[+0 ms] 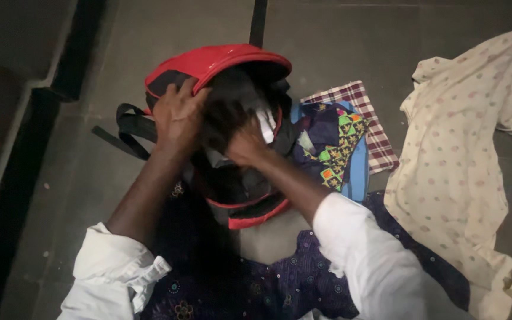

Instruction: The person packs a red backpack by placing several folded shirts and other items into the main compartment while sitting on the floor.

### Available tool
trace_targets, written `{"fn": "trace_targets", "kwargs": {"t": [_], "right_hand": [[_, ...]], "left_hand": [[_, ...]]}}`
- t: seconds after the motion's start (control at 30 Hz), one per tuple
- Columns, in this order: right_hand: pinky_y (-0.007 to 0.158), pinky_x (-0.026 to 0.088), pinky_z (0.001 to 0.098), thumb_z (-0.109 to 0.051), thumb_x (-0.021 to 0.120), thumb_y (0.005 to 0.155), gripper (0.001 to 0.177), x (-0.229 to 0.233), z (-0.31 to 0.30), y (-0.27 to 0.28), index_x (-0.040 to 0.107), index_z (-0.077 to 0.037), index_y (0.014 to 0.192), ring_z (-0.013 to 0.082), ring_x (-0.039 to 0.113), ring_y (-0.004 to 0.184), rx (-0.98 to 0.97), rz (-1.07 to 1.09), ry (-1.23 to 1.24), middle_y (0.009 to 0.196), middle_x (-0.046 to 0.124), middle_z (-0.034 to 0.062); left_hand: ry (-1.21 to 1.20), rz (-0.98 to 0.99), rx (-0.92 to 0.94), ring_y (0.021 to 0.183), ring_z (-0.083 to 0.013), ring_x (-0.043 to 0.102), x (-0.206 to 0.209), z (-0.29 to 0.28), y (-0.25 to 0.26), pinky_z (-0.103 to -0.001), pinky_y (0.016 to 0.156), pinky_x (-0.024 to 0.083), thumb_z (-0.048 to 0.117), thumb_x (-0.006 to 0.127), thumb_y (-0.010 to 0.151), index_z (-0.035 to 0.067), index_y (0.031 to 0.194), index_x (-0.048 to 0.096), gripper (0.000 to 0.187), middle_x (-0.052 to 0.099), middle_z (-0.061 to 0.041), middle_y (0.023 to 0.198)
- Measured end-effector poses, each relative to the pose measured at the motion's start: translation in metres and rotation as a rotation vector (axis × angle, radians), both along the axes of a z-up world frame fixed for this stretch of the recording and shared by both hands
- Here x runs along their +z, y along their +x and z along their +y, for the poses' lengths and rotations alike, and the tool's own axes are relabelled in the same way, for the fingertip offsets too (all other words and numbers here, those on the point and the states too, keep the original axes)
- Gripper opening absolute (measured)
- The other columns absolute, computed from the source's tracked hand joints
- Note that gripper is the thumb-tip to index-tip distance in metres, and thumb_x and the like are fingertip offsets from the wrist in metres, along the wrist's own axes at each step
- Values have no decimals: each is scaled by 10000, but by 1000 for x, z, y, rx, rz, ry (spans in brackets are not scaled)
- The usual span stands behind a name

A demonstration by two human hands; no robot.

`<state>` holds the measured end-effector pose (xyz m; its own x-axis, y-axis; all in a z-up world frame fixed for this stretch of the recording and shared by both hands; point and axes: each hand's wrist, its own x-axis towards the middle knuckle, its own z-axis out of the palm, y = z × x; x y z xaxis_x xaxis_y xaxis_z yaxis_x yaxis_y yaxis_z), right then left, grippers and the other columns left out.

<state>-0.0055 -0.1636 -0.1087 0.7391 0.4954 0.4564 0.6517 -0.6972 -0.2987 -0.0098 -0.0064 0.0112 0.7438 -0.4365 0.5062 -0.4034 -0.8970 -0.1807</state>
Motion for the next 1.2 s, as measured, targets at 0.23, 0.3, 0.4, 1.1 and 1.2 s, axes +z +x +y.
{"fn": "trace_targets", "kwargs": {"t": [0.23, 0.3, 0.4, 1.1, 1.2], "right_hand": [[1110, 245, 685, -690, 672, 737, 1000, 3, -1, 2, 364, -210, 1558, 462, 194, 1480, 10, 245, -131, 1633, 300, 132], [1180, 248, 674, -731, 617, 900, 930, -3, 4, 7, 371, -168, 1598, 462, 211, 1523, 27, 100, -47, 1665, 330, 147], [1060, 219, 696, -712, 625, 807, 1011, 9, 1, 7, 350, -121, 1580, 474, 221, 1458, 43, 199, -96, 1625, 299, 169], [1013, 425, 602, -212, 606, 952, 146, -36, -61, -109, 739, -177, 1003, 299, 613, 1083, -154, -58, 147, 973, 711, 54], [999, 443, 565, -254, 570, 904, 167, 12, -59, -97, 702, -154, 878, 336, 634, 1106, -179, -480, 304, 1103, 717, 104]], "left_hand": [[-6, -39, -7, 1016, -319, 658, -4, -1, 1, -443, 801, 576, 115, 666, 811, 148, 1194, 756, 395, 683, -101, 1285], [4, -35, 6, 1015, -317, 659, -6, 2, 4, -441, 795, 575, 104, 664, 817, 157, 1197, 756, 395, 684, -99, 1291], [-5, -16, 0, 1020, -316, 658, -13, 5, 3, -439, 788, 573, 93, 661, 818, 159, 1214, 752, 412, 685, -97, 1299], [103, -291, -360, 792, -331, 678, 71, 27, -6, -402, 644, 527, 246, 553, 1159, 60, 1304, 622, 246, 698, -209, 1015], [-19, -146, 24, 758, -268, 691, 94, 27, 29, -416, 632, 500, 452, 479, 1188, 118, 1222, 664, 384, 736, -128, 981]]}}
